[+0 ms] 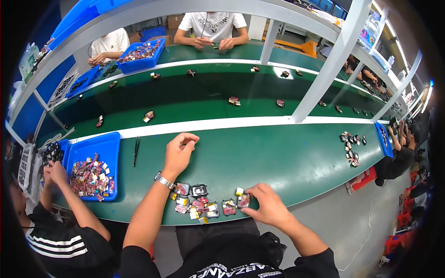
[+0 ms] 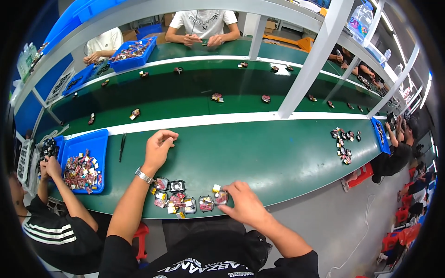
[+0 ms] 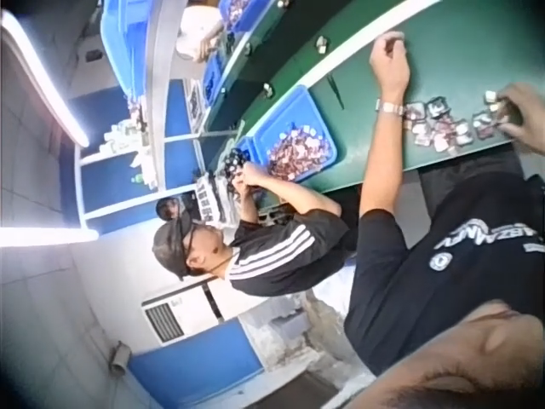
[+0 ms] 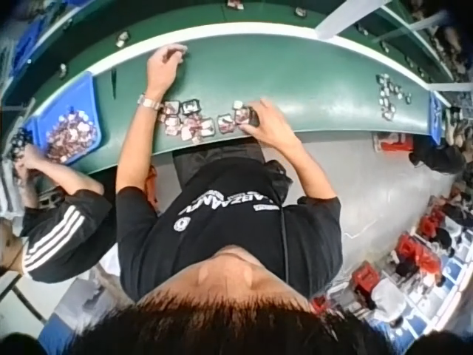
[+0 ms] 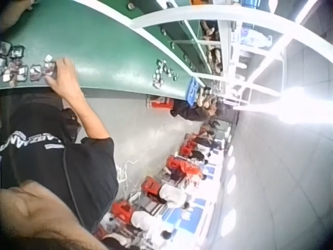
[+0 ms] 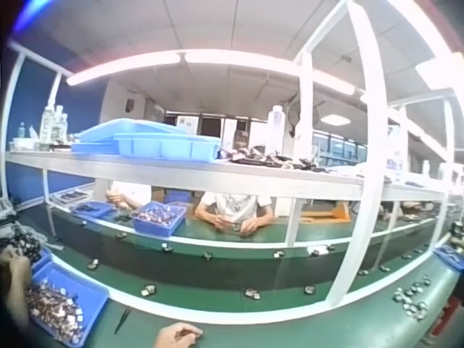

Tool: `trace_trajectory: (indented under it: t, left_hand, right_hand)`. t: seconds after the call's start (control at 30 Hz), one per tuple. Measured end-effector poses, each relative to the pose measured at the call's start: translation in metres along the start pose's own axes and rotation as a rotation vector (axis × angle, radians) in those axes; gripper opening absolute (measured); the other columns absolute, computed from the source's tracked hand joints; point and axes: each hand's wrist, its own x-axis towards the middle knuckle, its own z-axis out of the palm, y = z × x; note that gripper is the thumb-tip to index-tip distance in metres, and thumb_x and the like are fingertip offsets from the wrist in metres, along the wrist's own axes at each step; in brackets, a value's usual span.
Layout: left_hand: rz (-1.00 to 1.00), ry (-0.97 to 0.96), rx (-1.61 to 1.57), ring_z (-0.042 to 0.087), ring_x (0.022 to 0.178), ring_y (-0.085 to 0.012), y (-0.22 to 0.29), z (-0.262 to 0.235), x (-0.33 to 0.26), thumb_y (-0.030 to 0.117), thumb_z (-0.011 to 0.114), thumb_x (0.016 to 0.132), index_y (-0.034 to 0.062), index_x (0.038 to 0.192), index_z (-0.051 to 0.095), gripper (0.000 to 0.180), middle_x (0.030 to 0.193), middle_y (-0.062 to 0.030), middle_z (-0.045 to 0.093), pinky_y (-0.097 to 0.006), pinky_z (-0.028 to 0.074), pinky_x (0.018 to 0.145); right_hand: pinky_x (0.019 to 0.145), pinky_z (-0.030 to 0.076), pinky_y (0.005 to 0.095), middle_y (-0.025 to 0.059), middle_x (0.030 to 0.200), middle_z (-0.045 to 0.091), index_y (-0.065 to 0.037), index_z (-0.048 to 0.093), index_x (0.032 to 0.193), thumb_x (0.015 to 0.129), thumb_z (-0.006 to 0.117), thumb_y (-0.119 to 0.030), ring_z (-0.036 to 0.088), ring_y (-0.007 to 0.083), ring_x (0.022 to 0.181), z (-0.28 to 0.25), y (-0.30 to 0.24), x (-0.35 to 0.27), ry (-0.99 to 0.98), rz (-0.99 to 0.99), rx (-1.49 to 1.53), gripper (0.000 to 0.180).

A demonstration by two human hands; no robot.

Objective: Assembling small decorative or electronic parts by hand and using tweezers at an industrial workbench.

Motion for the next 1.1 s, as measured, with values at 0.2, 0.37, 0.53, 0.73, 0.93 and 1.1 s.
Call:
trace_trajectory:
  t: [0.2, 0.37, 0.53, 0.73, 0.93, 1.1]
  left_hand:
    - [-0.102, -0.211, -0.103, 0.060, 0.082, -0.0109, 0.006, -0.003, -0.007, 0.011, 0.053, 0.096, -0.0002, 0.110, 0.062, 0.021, 0.100, -0.0069, 0.067, -0.026, 0.052, 0.069]
    - [-0.298, -0.403, -0.214, 0.061, 0.080, -0.0118, 0.010, -0.012, -0.006, 0.029, 0.047, 0.102, -0.0051, 0.121, 0.056, 0.041, 0.097, -0.0093, 0.065, -0.025, 0.052, 0.071]
    - [-0.385, -0.473, -0.397, 0.062, 0.079, -0.0120, 0.004, -0.024, -0.002, 0.018, 0.055, 0.098, -0.0046, 0.121, 0.057, 0.033, 0.097, -0.0081, 0.065, -0.024, 0.052, 0.070]
    - [-0.355, -0.090, -0.587, 0.066, 0.089, -0.0188, 0.012, -0.016, -0.001, 0.008, 0.053, 0.095, -0.0051, 0.117, 0.056, 0.025, 0.104, -0.0127, 0.066, -0.030, 0.055, 0.079]
    - [-0.388, -0.204, -0.588, 0.065, 0.103, -0.0260, 0.008, -0.017, -0.003, 0.010, 0.052, 0.097, -0.0030, 0.117, 0.052, 0.024, 0.110, -0.0160, 0.065, -0.036, 0.055, 0.090]
    - [-0.412, -0.308, -0.533, 0.065, 0.097, -0.0176, 0.009, -0.017, -0.004, 0.015, 0.052, 0.099, -0.0007, 0.121, 0.051, 0.028, 0.110, -0.0112, 0.064, -0.031, 0.054, 0.089]
  right_hand:
    - [0.082, 0.051, 0.0382, 0.0120, 0.101, 0.057, -0.005, 0.062, 0.112, 0.072, 0.079, -0.014, 0.060, 0.0291, 0.091, -0.022, 0.017, 0.088, -0.078, -0.025, 0.116, 0.044]
    - [0.082, 0.053, 0.0326, 0.0075, 0.111, 0.056, -0.006, 0.061, 0.119, 0.074, 0.076, -0.005, 0.061, 0.0223, 0.091, -0.021, 0.000, 0.155, -0.242, -0.255, 0.203, 0.048]
    - [0.081, 0.054, 0.0317, 0.0082, 0.115, 0.056, -0.005, 0.057, 0.124, 0.076, 0.073, -0.001, 0.059, 0.0194, 0.097, -0.003, -0.009, 0.194, -0.249, -0.444, 0.232, 0.051]
    - [0.076, 0.055, 0.0279, 0.0095, 0.109, 0.061, 0.002, 0.049, 0.127, 0.090, 0.061, -0.004, 0.064, 0.0146, 0.086, 0.052, 0.008, 0.205, -0.080, 0.058, 1.027, 0.039]
    - [0.070, 0.052, 0.0254, 0.0085, 0.100, 0.066, 0.002, 0.063, 0.111, 0.092, 0.058, -0.007, 0.065, 0.0122, 0.081, 0.057, 0.014, 0.206, 0.044, 0.083, 0.899, 0.021]
    - [0.075, 0.050, 0.0363, 0.0132, 0.094, 0.063, -0.003, 0.063, 0.112, 0.089, 0.059, -0.007, 0.063, 0.0288, 0.085, 0.027, -0.004, 0.195, 0.228, -0.283, 0.332, 0.024]
